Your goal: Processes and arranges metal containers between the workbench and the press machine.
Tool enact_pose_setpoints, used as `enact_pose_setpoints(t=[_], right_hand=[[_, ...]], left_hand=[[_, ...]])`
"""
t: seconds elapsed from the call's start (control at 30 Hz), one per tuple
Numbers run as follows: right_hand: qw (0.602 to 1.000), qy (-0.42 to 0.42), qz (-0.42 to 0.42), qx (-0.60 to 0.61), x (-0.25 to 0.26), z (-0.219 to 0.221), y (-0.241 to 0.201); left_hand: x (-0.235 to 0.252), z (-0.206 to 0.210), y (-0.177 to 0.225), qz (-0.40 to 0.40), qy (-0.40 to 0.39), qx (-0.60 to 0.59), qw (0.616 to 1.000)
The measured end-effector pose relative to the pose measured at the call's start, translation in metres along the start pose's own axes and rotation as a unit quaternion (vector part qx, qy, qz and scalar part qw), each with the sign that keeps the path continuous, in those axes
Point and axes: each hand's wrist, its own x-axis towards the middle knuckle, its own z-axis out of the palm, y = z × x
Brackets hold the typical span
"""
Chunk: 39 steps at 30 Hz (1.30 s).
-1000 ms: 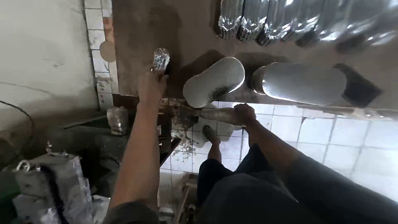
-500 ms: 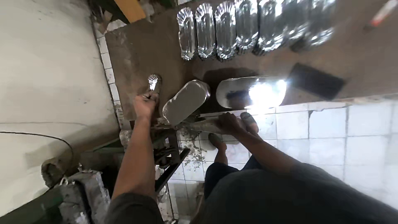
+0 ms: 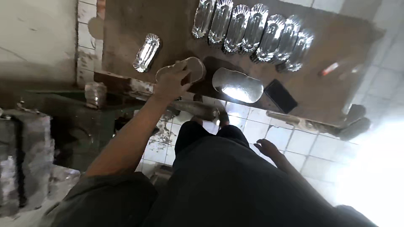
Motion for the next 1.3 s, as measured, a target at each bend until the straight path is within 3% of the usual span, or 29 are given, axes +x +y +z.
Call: enact_pose_setpoints(t=[0.1, 0.2, 0.33, 0.4, 0.5, 0.57, 0.6, 0.67, 0.73, 0.77, 0.83, 0.87, 0.93, 1.0, 1.07, 1.13, 1.2, 1.23, 1.3], right_hand=[[0.999, -0.011, -0.007, 0.037, -0.018, 0.000, -0.019], [0.994, 0.043, -0.023, 0.099, -0.040, -0.025, -0.072], [0.970, 0.161, -0.133, 0.127, -0.075, -0.073, -0.147], [0.936, 0.251, -0.225, 0.100, -0.087, -0.097, -0.180], [0.852, 0.407, -0.329, 0.016, -0.089, -0.128, -0.217], [0.808, 0.473, -0.347, -0.053, -0.077, -0.145, -0.238], [0.806, 0.483, -0.330, -0.094, -0.068, -0.151, -0.246], [0.830, 0.455, -0.281, -0.160, -0.048, -0.164, -0.253], [0.845, 0.405, -0.313, -0.153, -0.033, -0.178, -0.246], [0.854, 0.363, -0.351, -0.123, -0.032, -0.189, -0.241], [0.868, 0.263, -0.421, -0.029, -0.035, -0.215, -0.233], [0.873, 0.212, -0.439, 0.020, -0.036, -0.226, -0.228], [0.883, 0.129, -0.445, 0.076, -0.032, -0.248, -0.223], [0.894, 0.061, -0.432, 0.101, -0.029, -0.264, -0.225], [0.908, 0.014, -0.405, 0.108, -0.029, -0.273, -0.230], [0.917, -0.007, -0.387, 0.098, -0.027, -0.280, -0.233], [0.924, 0.002, -0.371, 0.093, -0.030, -0.281, -0.237], [0.927, 0.011, -0.364, 0.095, -0.033, -0.280, -0.238], [0.926, 0.032, -0.359, 0.112, -0.036, -0.274, -0.237]], left_hand=[[-0.005, -0.010, -0.028, 0.044, 0.007, -0.146, 0.988], [-0.004, -0.023, -0.043, 0.027, 0.019, -0.347, 0.937], [0.000, -0.017, -0.057, 0.021, 0.012, -0.422, 0.906], [0.000, -0.017, -0.060, 0.024, 0.009, -0.433, 0.901], [0.002, -0.020, -0.060, 0.034, 0.016, -0.429, 0.903], [0.000, -0.016, -0.059, 0.049, 0.034, -0.409, 0.911], [-0.002, -0.014, -0.058, 0.054, 0.039, -0.389, 0.919], [-0.004, -0.015, -0.053, 0.057, 0.031, -0.325, 0.944], [-0.010, -0.021, -0.042, 0.056, 0.021, -0.234, 0.970], [-0.017, -0.024, -0.034, 0.032, 0.039, -0.190, 0.980], [-0.051, -0.034, -0.010, -0.091, 0.125, -0.165, 0.974], [-0.074, -0.044, 0.008, -0.146, 0.211, -0.228, 0.939], [-0.118, -0.060, 0.051, -0.208, 0.352, -0.456, 0.790], [-0.164, -0.064, 0.101, -0.239, 0.340, -0.677, 0.608], [-0.201, -0.050, 0.145, -0.278, 0.280, -0.770, 0.501], [-0.225, -0.035, 0.180, -0.314, 0.251, -0.797, 0.450], [-0.239, -0.029, 0.193, -0.289, 0.261, -0.823, 0.413], [-0.245, -0.030, 0.189, -0.252, 0.277, -0.831, 0.411], [-0.252, -0.040, 0.171, -0.203, 0.310, -0.815, 0.446]])
